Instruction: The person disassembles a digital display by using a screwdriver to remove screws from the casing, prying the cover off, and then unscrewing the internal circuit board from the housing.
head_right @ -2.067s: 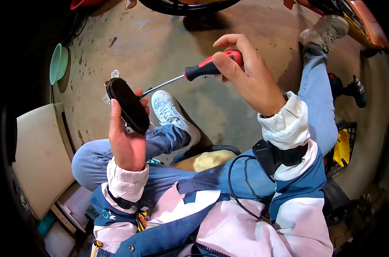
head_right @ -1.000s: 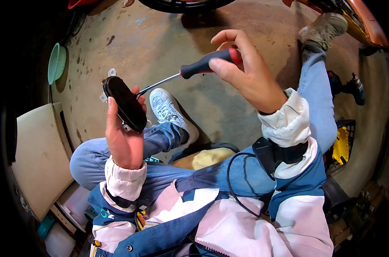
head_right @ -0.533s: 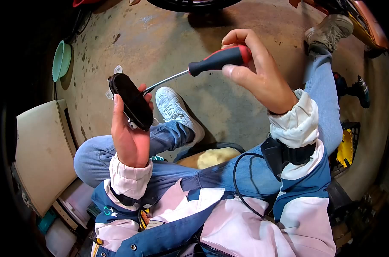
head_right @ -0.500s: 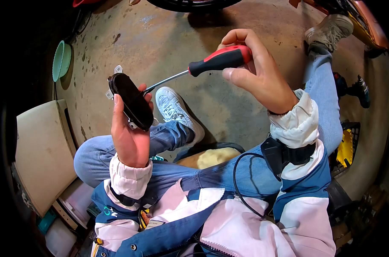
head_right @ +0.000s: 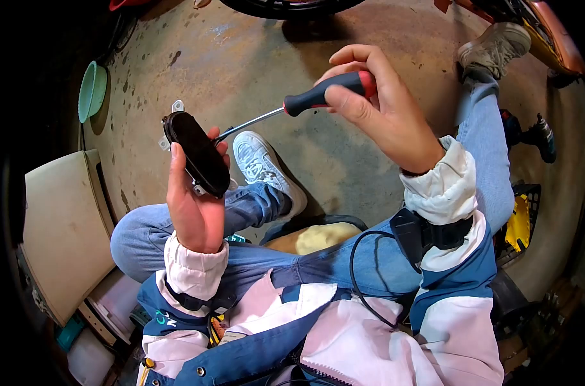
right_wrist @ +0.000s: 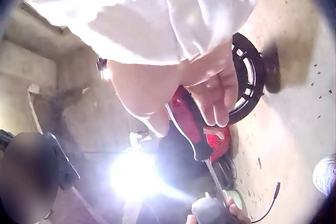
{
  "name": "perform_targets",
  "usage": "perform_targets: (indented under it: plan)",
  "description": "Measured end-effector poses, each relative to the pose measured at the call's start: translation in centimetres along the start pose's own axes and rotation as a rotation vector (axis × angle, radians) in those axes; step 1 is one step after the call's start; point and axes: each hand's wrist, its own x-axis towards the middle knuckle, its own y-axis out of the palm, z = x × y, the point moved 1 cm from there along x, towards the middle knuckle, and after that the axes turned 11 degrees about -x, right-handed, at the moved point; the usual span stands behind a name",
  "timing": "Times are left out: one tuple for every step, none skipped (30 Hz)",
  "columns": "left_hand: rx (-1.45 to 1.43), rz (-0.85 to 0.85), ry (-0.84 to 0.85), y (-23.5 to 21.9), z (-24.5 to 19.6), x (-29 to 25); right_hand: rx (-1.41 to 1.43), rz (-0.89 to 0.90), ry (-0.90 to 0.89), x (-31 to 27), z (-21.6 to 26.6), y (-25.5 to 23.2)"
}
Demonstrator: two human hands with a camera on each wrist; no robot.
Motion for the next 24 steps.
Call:
perform_targets:
  plan:
    - [0.006, -0.008, 0.003, 0.0, 0.0, 0.0, 0.035, 0.001, 0.157, 0.0, 0.5, -0.1]
    - [0.012, -0.016, 0.005, 0.1, -0.1, 0.0, 0.035, 0.001, 0.158, 0.1, 0.9, -0.3]
    - [0.013, -0.016, 0.005, 0.2, 0.0, -0.1, 0.021, 0.038, 0.23, 0.1, 1.1, -0.6]
    - [0.028, -0.017, 0.006, 0.4, 0.0, -0.1, 0.006, 0.076, 0.302, 0.0, 1.1, -0.8]
    - [0.043, -0.019, 0.007, 0.5, 0.0, -0.1, 0.007, 0.076, 0.303, -0.1, 0.5, -0.8]
    - [0.044, -0.019, 0.007, 0.4, 0.0, -0.1, -0.067, 0.027, 0.09, -0.1, -0.3, -0.6]
    - [0.024, -0.012, 0.006, 0.3, -0.1, -0.1, -0.139, -0.023, -0.123, -0.1, -0.7, -0.5]
    - [0.005, -0.005, 0.004, 0.2, -0.1, -0.1, -0.138, -0.023, -0.123, 0.0, -0.7, -0.3]
    - [0.006, -0.006, 0.005, 0.2, -0.1, -0.1, -0.088, -0.03, -0.143, 0.0, -0.5, 0.0]
    - [0.016, -0.006, -0.001, 0.2, 0.0, -0.1, -0.039, -0.037, -0.162, 0.1, -0.4, 0.1]
    - [0.025, -0.006, -0.006, 0.3, 0.0, -0.1, -0.038, -0.037, -0.163, 0.0, -0.2, 0.1]
    - [0.025, -0.006, -0.006, 0.3, 0.0, -0.1, -0.023, -0.029, -0.037, 0.1, 0.1, 0.0]
    - [0.031, -0.01, -0.001, 0.3, 0.0, -0.1, -0.007, -0.02, 0.089, 0.1, 0.4, -0.1]
    - [0.036, -0.014, 0.004, 0.3, 0.0, -0.1, -0.007, -0.02, 0.089, 0.1, 0.8, -0.4]
    - [0.036, -0.014, 0.004, 0.4, 0.0, -0.1, 0.002, 0.034, 0.2, 0.1, 1.1, -0.7]
    - [0.036, -0.012, 0.004, 0.4, 0.0, -0.1, 0.012, 0.089, 0.311, 0.1, 1.1, -0.9]
    - [0.035, -0.009, 0.005, 0.4, 0.0, -0.1, 0.012, 0.09, 0.312, 0.0, 0.7, -1.0]
    - [0.035, -0.01, 0.005, 0.5, 0.0, -0.1, -0.049, 0.061, 0.14, -0.1, 0.0, -1.0]
    - [0.035, -0.019, 0.01, 0.6, 0.0, -0.1, -0.11, 0.033, -0.032, -0.2, -0.4, -0.9]
    - [0.035, -0.029, 0.014, 0.6, 0.0, -0.1, -0.11, 0.034, -0.032, -0.1, -0.5, -0.6]
    - [0.035, -0.029, 0.014, 0.5, 0.0, -0.1, -0.062, -0.005, -0.101, 0.0, -0.5, -0.1]
    - [0.03, -0.015, 0.003, 0.4, 0.0, -0.1, -0.014, -0.045, -0.169, 0.1, -0.4, 0.2]
    - [0.025, -0.001, -0.008, 0.4, 0.0, -0.1, -0.014, -0.045, -0.169, 0.1, -0.3, 0.3]
    - [0.025, -0.001, -0.008, 0.3, 0.0, -0.1, 0.004, -0.065, -0.109, 0.2, -0.4, 0.4]
